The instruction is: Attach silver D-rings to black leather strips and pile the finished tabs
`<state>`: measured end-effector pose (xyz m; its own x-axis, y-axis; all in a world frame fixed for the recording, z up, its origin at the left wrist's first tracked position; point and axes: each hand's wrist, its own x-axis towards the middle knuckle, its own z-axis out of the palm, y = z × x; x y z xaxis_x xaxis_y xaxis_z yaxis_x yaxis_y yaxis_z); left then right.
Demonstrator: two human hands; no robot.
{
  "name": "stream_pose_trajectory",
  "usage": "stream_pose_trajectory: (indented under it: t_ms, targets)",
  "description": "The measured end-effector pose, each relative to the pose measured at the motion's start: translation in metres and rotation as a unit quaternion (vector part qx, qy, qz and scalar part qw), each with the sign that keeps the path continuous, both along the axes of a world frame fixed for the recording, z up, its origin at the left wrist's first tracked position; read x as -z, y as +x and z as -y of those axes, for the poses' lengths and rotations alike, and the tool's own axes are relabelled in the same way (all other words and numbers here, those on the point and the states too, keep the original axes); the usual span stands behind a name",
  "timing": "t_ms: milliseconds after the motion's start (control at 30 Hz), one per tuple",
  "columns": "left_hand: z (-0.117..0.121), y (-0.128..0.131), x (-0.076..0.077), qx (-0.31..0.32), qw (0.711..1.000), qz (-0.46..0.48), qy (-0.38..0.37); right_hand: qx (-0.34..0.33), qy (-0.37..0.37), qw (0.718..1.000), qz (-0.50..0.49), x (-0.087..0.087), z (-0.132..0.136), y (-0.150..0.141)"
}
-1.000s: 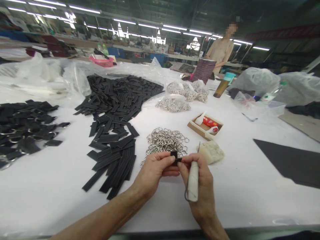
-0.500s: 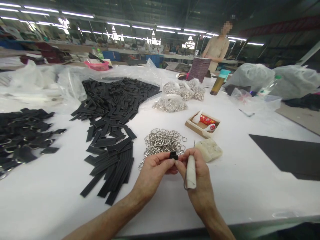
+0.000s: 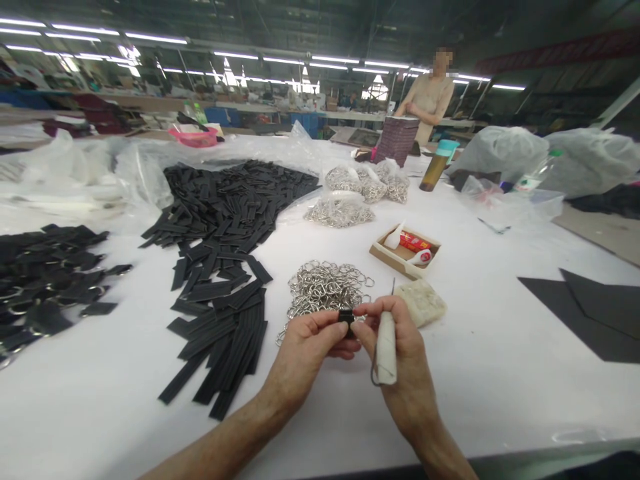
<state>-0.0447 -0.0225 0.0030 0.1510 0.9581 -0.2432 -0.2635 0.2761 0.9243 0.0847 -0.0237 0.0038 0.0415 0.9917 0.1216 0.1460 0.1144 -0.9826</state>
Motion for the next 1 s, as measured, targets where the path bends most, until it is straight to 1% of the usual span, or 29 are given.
stream_pose_trajectory:
  t_ms: [167,267,333,400,467,533,567,600,667,700,767,800,1000]
  targets:
    - [0.0,0.001,0.001,0.017,1.0,-0.004,-0.002,-0.006,0.023,0.999,0.033,-0.004,-0.002,0.0]
    - [0.0,0.002,-0.002,0.031,0.999,-0.028,-0.006,0.001,0.031,0.999,0.041,-0.005,-0.002,0.001]
    - [0.0,0.002,-0.005,0.044,0.996,-0.072,-0.002,0.006,0.039,0.998,0.049,-0.003,-0.001,0.003]
    - [0.001,0.001,-0.008,0.054,0.988,-0.141,0.013,0.004,0.042,0.998,0.055,0.0,-0.001,0.004]
    - [0.002,-0.001,-0.011,0.032,0.972,-0.223,0.064,-0.006,0.042,0.998,0.056,0.003,-0.001,0.006]
    - [0.002,-0.002,-0.011,-0.002,0.953,-0.276,0.128,-0.02,0.041,0.998,0.05,0.004,-0.001,0.008]
    - [0.002,-0.003,-0.011,-0.004,0.95,-0.278,0.14,-0.026,0.042,0.998,0.046,0.004,-0.001,0.008]
    - [0.001,-0.003,-0.01,0.01,0.957,-0.259,0.128,-0.029,0.042,0.998,0.044,0.003,-0.002,0.009]
    - [0.0,-0.004,-0.009,0.062,0.981,-0.173,0.061,-0.029,0.044,0.998,0.043,0.001,-0.002,0.009]
    - [-0.001,-0.004,-0.008,0.079,0.989,-0.122,0.026,-0.026,0.046,0.998,0.045,0.0,-0.002,0.009]
    - [-0.003,-0.003,-0.007,0.078,0.996,-0.048,-0.013,-0.021,0.047,0.997,0.05,-0.002,-0.002,0.009]
    - [-0.003,-0.003,-0.007,0.069,0.997,-0.032,-0.019,-0.018,0.044,0.998,0.05,-0.002,-0.002,0.008]
    - [-0.004,-0.002,-0.009,0.058,0.996,-0.059,-0.032,-0.024,0.024,0.999,0.025,-0.001,-0.002,0.007]
